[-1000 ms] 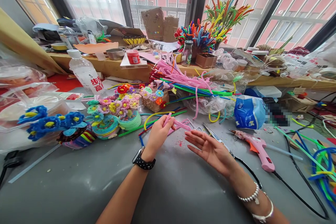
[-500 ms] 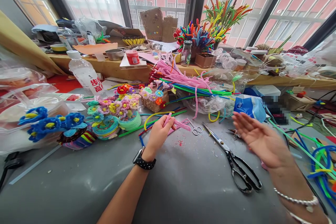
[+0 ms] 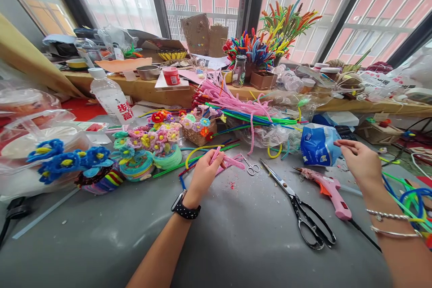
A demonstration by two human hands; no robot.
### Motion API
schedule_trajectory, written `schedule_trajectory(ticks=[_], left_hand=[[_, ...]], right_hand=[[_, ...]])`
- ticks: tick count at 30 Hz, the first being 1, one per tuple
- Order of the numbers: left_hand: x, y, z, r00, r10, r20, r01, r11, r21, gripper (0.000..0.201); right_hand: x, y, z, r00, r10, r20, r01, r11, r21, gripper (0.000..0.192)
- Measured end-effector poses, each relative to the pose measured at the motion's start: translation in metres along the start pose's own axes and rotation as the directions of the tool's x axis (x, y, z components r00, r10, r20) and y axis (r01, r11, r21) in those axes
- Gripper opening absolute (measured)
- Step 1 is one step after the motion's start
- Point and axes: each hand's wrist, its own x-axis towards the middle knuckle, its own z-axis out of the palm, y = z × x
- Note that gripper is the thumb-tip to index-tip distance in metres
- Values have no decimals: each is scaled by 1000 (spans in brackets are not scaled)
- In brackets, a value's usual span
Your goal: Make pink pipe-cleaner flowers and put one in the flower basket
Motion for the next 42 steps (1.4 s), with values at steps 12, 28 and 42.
schedule_trajectory(ticks=[12,28,42], left_hand=[[1,0,0,1000,-1,-6,1,1000,-16,28],[1,-3,0,1000,-11,13,11,998,-56,27],[0,-1,-1,1000,7,-5,-7,999,-35,28]], right_hand=[[17,7,11,963,-257,85,256,763,-594,20],[25,21,13,939,-325,111,322,722,-613,20],[-71,-45,28,635,-703,320,758,646,-86,28]])
